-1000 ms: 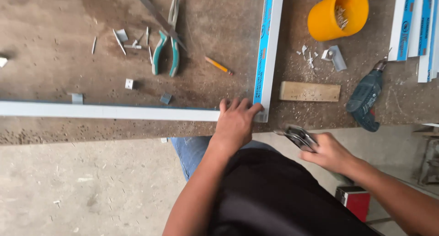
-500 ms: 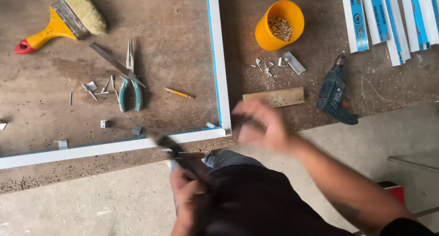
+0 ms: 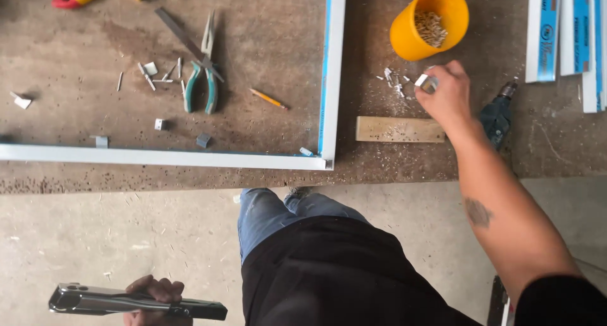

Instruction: Assembling an aluminum frame by drilling holes and fastening components with a rivet gun

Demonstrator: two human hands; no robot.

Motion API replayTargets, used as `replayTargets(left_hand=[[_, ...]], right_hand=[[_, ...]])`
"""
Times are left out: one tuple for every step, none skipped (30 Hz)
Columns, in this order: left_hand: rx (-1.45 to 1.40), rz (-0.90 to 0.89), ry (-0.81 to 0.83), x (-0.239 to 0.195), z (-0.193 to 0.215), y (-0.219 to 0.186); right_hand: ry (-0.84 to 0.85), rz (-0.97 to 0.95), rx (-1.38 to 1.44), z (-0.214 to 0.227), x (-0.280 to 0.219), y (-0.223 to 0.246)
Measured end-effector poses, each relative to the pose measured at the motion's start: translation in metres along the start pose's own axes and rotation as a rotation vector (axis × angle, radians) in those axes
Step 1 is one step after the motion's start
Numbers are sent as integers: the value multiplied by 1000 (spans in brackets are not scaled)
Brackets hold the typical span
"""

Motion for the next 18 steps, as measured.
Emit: replayTargets(left_hand=[[-106, -30, -68, -5, -3, 6], [-208, -57, -140, -14, -7, 9], [-207, -58, -161, -15, -19, 10], [-212, -69, -248, -12, -28, 12], [-217, -81, -334, -9, -38, 14], [-219, -81, -340, -9, -34, 21], [-173, -88, -333, -10, -31, 28], [-128, -94, -324, -9, -27, 35], [-130, -92, -327, -8, -24, 38], [-174, -69, -323, -8, -21, 41], [-219, -46, -318, -8, -19, 44], [-221, -44, -322, -9, -16, 46], [-229, -14, -346, -9, -13, 47], [-239, 15, -368, -9, -11, 49], [-240, 16, -370, -8, -12, 47], [-205, 33, -372, -7, -13, 45], [-169, 50, -374, -6, -14, 43], [-169, 54, -372, -5, -11, 43]], right_hand=[[-83, 109, 58, 12, -18, 30], [-158, 216, 120, 23, -39, 61], [-140, 228, 120, 20, -55, 93], [6, 302, 253, 17, -72, 125], [154, 374, 385, 14, -89, 156], [160, 376, 383, 1, -94, 166], [178, 465, 321, -12, -100, 177], [195, 552, 258, -26, -106, 187], [199, 552, 256, -27, -108, 193], [172, 570, 249, -28, -111, 199], [146, 587, 241, -28, -114, 204], [151, 587, 240, -35, -115, 200], [161, 564, 186, -41, -115, 196], [169, 540, 131, -46, -115, 191], [171, 540, 129, -48, -115, 190], [168, 541, 113, -50, -115, 189], [166, 543, 98, -51, -115, 188], [167, 538, 98, -49, -115, 189]])
Point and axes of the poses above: each hand's wrist, its own x-axis towards the middle knuckle, its own z-axis out of the back of the hand, y = z × x, the point moved 1 cm from there along x, towards the middle knuckle, and after that the axes turned 11 degrees about y, right-handed, at the moved point
